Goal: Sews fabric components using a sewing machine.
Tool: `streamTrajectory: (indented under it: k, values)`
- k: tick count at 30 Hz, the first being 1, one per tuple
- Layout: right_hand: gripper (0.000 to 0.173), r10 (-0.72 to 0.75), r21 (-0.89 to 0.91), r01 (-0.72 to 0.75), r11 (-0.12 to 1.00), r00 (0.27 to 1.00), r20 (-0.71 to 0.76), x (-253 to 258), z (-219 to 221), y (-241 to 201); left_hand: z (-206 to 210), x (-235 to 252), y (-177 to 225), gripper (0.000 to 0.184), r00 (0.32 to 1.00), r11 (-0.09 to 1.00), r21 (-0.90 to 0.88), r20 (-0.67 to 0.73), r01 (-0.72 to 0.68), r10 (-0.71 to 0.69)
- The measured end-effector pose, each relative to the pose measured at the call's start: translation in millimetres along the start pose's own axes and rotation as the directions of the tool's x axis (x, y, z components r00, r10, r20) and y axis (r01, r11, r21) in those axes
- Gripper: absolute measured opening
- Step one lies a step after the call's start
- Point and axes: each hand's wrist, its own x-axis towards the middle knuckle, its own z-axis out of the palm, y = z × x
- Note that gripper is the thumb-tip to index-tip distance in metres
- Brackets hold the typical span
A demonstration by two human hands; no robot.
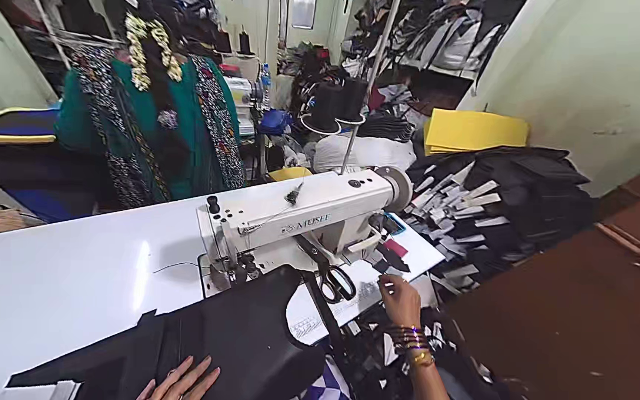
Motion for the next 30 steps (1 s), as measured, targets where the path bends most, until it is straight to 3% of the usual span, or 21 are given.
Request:
streamTrajectory:
  k: [3,8,13,18,21,27,30]
  values:
    - [0.023,0.064,-0.12,-0.061,0.991,0.998,0.021,29.2,-14.0,13.9,8.0,7.4,4.9,0.039,0.998,0.999,0.018,0.025,-0.051,0.05]
    - [0.03,-0.016,-0.113,0.035,0.993,0.987,0.16,64.0,12.2,-1.8,11.3,7.5,8.2,0.033,0.999,0.999,0.025,0.016,-0.042,0.041]
    - [0.05,0.178,-0.222,-0.129,0.966,0.96,0.218,66.0,44.9,-31.1,9.3,-3.9,10.0,0.035,1.0,0.999,-0.022,0.012,0.024,-0.023]
    - [0.036,0.221,-0.141,-0.2,0.97,0.964,0.148,60.4,56.8,-29.7,1.5,1.0,3.4,0.037,0.999,0.998,0.039,-0.026,0.046,-0.045]
    - [0.045,0.231,-0.116,-0.216,0.969,0.963,0.138,63.0,55.1,-29.2,3.9,16.4,-6.0,0.039,0.998,0.993,0.115,-0.07,0.006,0.002]
    - [0.042,0.271,-0.153,-0.243,0.958,0.939,0.211,70.5,53.8,-28.3,18.1,39.1,-13.6,0.041,0.987,0.984,0.174,-0.145,-0.049,0.075]
    - [0.032,0.211,0.009,-0.214,0.977,0.97,0.12,67.5,63.8,-17.0,20.1,41.6,-16.7,0.041,0.988,0.99,0.135,-0.144,-0.036,0.055]
